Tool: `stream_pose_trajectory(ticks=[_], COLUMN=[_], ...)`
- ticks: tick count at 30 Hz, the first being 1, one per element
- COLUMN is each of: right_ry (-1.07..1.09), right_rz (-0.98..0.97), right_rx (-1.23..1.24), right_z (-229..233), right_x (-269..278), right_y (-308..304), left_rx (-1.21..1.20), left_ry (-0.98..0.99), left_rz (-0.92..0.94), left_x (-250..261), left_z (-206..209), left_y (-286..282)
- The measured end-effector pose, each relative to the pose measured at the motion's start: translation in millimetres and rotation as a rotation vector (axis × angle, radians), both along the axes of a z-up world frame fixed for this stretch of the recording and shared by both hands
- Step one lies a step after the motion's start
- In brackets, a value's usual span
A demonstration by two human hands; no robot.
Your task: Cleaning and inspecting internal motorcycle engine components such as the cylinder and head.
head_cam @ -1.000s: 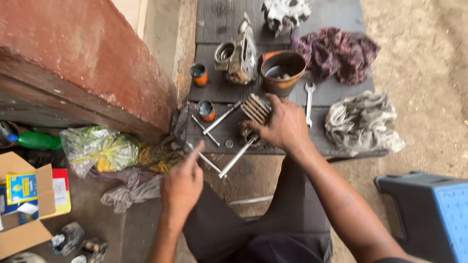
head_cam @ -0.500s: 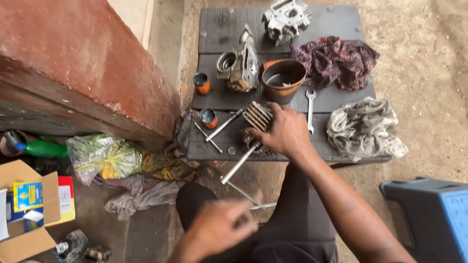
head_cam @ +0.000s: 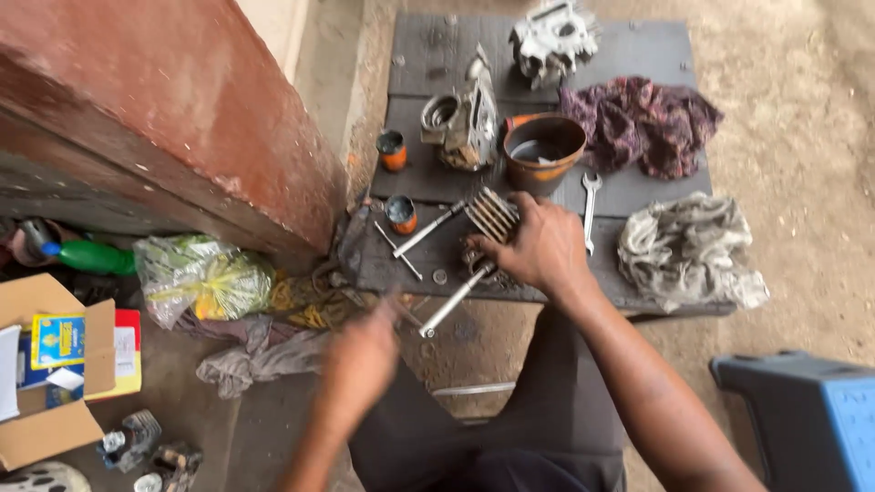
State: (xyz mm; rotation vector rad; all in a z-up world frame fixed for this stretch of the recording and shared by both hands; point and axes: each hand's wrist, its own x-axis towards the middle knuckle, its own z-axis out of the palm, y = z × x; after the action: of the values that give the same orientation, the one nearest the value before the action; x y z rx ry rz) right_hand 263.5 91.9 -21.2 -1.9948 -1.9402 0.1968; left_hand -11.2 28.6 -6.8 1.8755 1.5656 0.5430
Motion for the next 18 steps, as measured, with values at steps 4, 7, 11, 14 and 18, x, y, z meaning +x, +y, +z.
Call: stream_pose_trajectory(ticks=[4, 7, 11, 14, 18], right_ry=[0.023, -0.038, 0.0, -0.121, -0.075], right_rz=[-0.039, -0.025, -0.058, -0.085, -0.019], right_rx=[-0.099, -0.078, -0.097, -0.013, 0.005], right_z=[3.6, -0.2, 18.6, 28.2, 4.2], right_x=[-2.2, -1.5, -8.1, -15.2, -5.6], right_y=[2.5, -1.6, -2.7, -6.3, -0.9], left_rx=[-0.363, -0.182, -0.05, -0.123, -0.307], left_ry=[0.385, -0.094, 0.101, 0.205, 0.139], left_rz=[-0.522, -0.507, -0.242, -0.59, -0.018], left_x=[12.6, 2.9, -0.3, 10.5, -2.3], left_z=[-4.9, 9.8, -27.0, 2.9, 2.6], left_y=[-25.6, -15.8, -14.1, -24.0, -5.5])
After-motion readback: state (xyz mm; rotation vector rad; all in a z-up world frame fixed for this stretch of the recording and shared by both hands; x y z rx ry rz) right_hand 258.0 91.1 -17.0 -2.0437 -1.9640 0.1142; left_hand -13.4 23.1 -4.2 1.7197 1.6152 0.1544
